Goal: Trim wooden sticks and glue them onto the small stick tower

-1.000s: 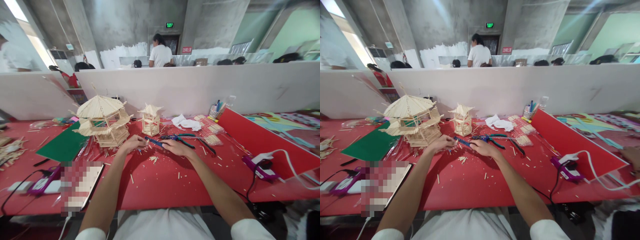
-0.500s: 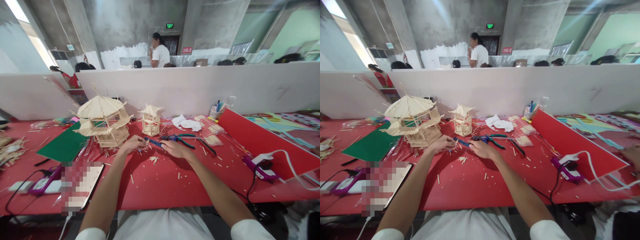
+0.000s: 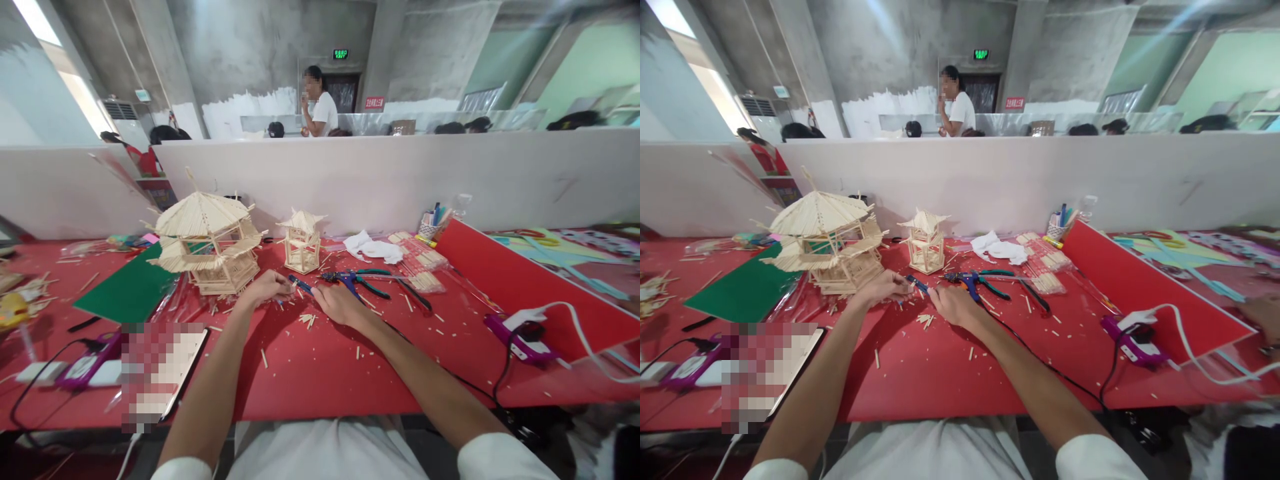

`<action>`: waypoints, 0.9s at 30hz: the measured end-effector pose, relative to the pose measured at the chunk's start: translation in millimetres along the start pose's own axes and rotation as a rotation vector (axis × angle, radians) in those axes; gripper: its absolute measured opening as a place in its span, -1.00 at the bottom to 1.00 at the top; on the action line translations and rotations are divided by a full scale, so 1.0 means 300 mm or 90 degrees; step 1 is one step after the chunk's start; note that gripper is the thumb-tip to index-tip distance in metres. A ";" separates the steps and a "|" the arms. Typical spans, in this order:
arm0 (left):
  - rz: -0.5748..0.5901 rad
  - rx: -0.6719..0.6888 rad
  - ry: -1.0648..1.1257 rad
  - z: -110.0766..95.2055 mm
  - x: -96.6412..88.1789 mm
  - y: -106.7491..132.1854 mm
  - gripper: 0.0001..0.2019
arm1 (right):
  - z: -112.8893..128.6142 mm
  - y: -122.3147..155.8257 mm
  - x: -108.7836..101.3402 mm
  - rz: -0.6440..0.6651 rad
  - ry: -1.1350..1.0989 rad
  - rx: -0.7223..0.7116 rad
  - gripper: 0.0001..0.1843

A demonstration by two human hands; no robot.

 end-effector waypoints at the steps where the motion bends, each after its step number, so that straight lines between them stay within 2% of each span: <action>1: -0.003 0.001 -0.009 0.002 -0.002 -0.001 -0.60 | 0.003 0.000 0.001 0.003 0.007 0.000 -0.43; 18: -0.022 -0.001 -0.042 -0.001 -0.005 0.002 -0.73 | 0.019 -0.012 0.036 0.017 0.019 0.031 -0.38; 27: -0.049 0.030 -0.069 -0.003 -0.038 0.006 -0.70 | 0.026 -0.017 0.019 -0.029 0.067 0.041 -0.37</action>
Point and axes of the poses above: each hand's wrist, its own y-axis away from the middle knuckle, its own x-axis out of the palm, z = x × y, the point moved 4 cm from there along -y, towards the middle knuckle, and after that the axes turned 10 degrees about -x, right-handed, at the moved point
